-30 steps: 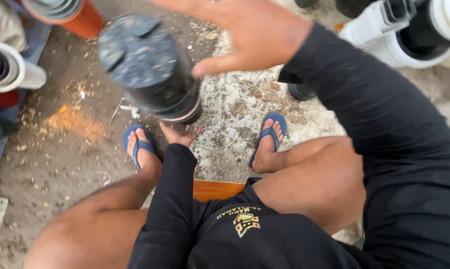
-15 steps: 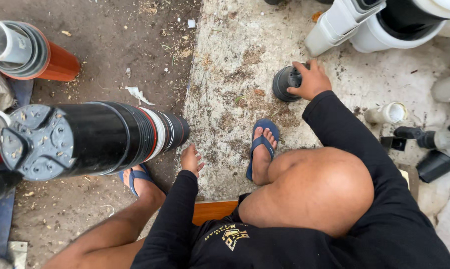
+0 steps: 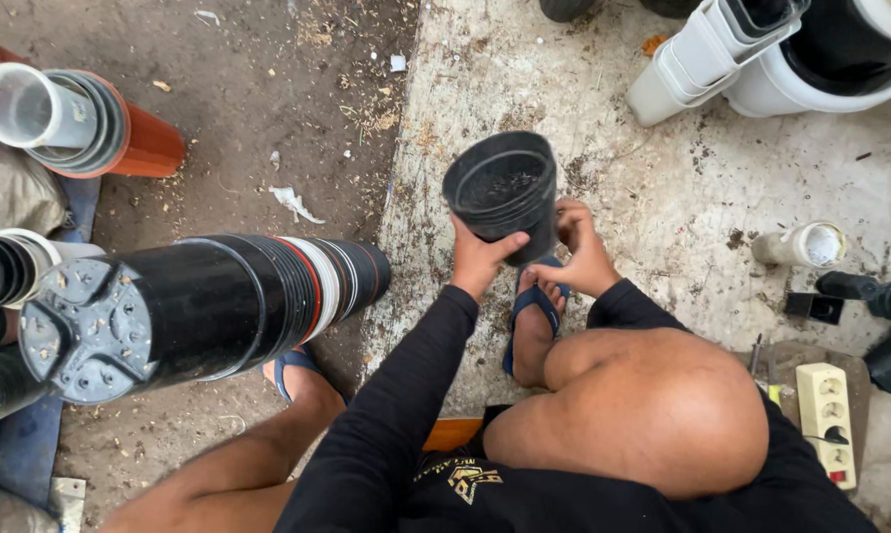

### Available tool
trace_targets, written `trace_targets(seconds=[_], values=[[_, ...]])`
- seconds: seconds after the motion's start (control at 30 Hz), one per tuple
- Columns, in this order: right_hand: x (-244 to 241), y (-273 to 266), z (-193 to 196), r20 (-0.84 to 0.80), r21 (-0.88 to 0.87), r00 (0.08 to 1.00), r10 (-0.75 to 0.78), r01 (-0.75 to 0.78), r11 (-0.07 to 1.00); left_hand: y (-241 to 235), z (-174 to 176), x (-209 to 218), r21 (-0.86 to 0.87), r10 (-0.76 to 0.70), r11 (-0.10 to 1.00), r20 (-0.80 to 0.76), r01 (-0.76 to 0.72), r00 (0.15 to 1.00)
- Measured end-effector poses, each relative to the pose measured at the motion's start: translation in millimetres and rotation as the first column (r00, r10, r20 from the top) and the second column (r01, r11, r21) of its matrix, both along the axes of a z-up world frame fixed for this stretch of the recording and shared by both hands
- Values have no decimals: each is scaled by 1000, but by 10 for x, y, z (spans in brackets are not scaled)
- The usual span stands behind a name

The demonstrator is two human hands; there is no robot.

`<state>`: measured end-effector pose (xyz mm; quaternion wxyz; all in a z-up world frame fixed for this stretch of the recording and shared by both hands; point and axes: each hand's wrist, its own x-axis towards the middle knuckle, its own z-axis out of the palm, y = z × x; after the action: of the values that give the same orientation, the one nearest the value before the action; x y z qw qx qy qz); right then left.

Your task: The person sits on the ground and uses a manual hand drill to create holes in the bottom of black plastic pots. They handle several pots, drilling each one individually and then placing them aside.

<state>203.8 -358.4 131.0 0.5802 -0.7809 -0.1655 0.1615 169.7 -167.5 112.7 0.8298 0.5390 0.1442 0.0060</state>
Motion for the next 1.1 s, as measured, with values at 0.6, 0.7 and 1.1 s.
trace_targets(seconds=[0.6,0.7,1.1], values=[[181,558,621,299,-264,888,350,-275,924,653,64,-208,735,-308,591,-173,331,935],[148,581,386,33,-177,990,139,-131,975,530,152,-253,605,-305,666,-314,437,899],[718,-502,-352,445,-612,892,-76,365,702,791,220,-533,456,-495,570,-474,684,728]])
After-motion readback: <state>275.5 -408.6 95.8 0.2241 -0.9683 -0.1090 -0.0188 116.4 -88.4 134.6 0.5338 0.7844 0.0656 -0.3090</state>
